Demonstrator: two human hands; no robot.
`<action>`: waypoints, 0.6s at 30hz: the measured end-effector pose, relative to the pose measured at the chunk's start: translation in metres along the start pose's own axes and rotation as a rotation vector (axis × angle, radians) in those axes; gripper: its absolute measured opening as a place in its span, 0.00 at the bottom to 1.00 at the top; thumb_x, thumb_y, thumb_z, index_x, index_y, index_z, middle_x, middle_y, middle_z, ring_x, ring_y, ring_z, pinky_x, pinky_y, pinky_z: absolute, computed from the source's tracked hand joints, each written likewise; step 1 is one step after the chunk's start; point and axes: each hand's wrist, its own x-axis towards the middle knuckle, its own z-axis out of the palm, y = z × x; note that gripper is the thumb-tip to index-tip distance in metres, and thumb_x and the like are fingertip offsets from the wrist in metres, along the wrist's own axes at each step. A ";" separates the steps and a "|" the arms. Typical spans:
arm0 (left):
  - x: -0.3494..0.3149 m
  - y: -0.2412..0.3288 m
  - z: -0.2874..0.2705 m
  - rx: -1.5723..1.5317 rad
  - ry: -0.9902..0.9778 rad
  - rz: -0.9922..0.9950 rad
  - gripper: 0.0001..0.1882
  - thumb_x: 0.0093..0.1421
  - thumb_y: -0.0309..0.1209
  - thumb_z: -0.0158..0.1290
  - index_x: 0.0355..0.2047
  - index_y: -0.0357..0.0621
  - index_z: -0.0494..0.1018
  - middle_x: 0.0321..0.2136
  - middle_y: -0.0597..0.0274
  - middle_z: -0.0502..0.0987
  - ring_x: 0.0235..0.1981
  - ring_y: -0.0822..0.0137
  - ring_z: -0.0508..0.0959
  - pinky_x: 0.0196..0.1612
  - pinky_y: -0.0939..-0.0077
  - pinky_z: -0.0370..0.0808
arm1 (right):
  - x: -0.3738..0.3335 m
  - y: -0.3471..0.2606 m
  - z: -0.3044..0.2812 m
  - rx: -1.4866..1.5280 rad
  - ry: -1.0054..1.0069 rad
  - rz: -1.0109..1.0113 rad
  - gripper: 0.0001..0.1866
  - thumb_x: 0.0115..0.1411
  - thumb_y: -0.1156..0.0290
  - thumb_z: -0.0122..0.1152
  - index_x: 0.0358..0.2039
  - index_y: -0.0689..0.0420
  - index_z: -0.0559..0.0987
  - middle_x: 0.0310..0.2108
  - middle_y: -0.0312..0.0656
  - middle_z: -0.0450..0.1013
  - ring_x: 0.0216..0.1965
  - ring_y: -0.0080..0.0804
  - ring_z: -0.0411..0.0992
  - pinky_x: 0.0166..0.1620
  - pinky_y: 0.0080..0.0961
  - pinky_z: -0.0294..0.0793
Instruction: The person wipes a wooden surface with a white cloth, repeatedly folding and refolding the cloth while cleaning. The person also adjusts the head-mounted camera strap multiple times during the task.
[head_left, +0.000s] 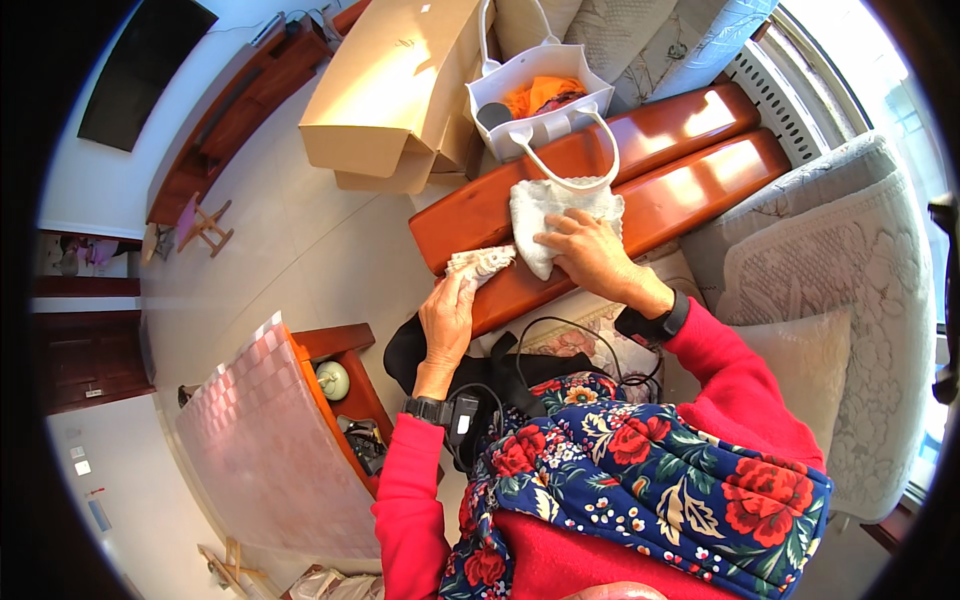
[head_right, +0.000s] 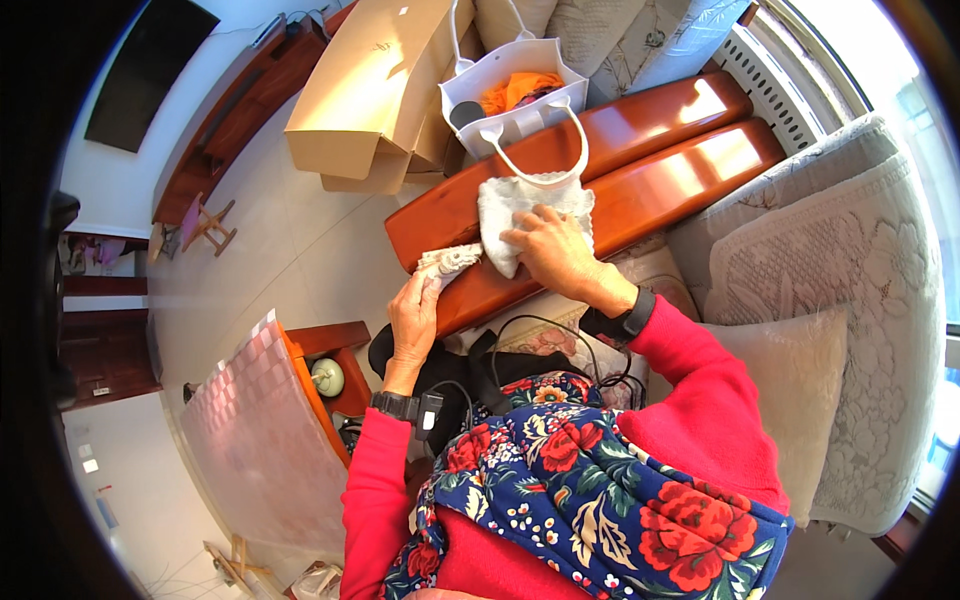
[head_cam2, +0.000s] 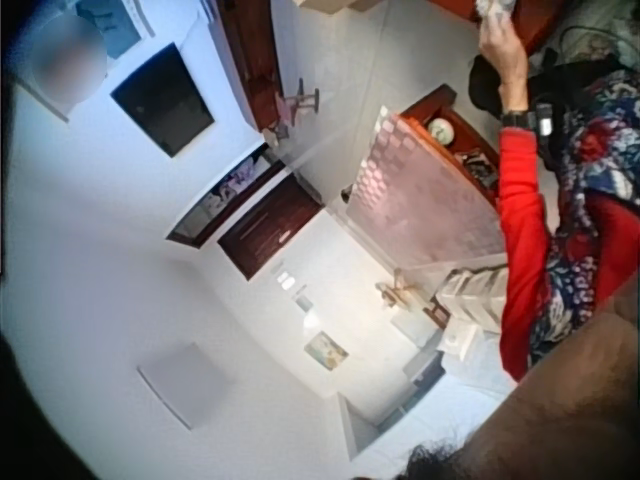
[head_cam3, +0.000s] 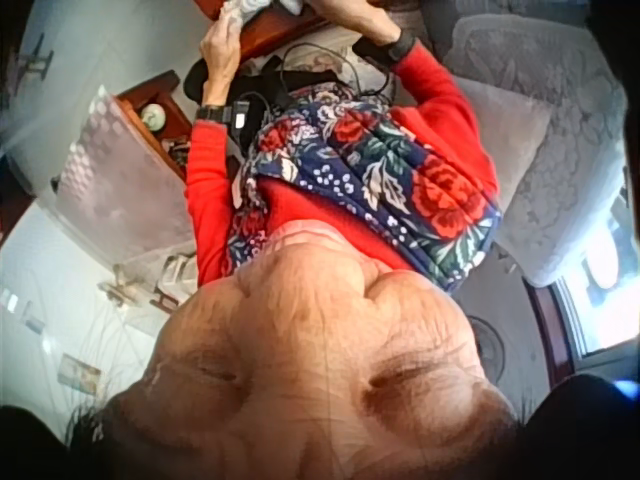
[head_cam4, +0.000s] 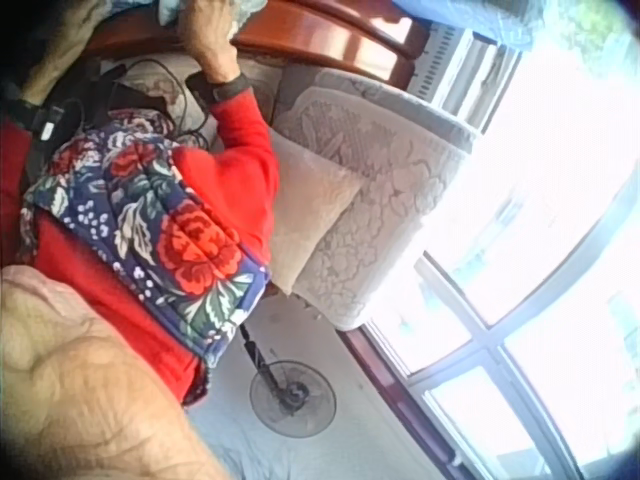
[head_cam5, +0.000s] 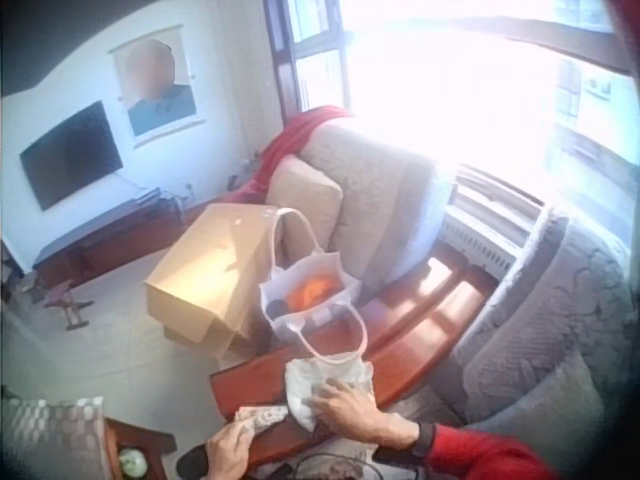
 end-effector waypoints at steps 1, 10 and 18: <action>-0.002 0.000 -0.002 -0.010 -0.019 -0.014 0.10 0.63 0.30 0.50 0.42 0.40 0.73 0.34 0.50 0.78 0.36 0.48 0.78 0.38 0.61 0.74 | 0.001 -0.002 0.003 0.023 0.016 -0.053 0.19 0.50 0.74 0.59 0.44 0.48 0.79 0.47 0.40 0.71 0.51 0.45 0.67 0.50 0.45 0.70; -0.017 0.007 -0.010 0.054 -0.169 0.248 0.14 0.56 0.26 0.55 0.44 0.43 0.75 0.45 0.55 0.77 0.50 0.53 0.74 0.54 0.64 0.69 | 0.051 0.067 -0.005 0.088 0.176 0.124 0.17 0.53 0.70 0.60 0.45 0.49 0.78 0.48 0.48 0.72 0.52 0.49 0.68 0.47 0.45 0.70; 0.003 -0.010 -0.023 -0.120 -0.390 0.159 0.14 0.55 0.28 0.56 0.43 0.44 0.78 0.49 0.62 0.75 0.53 0.57 0.71 0.58 0.66 0.65 | 0.065 0.022 0.014 0.217 -0.044 -0.052 0.15 0.52 0.72 0.60 0.41 0.57 0.79 0.47 0.46 0.72 0.51 0.49 0.68 0.54 0.39 0.68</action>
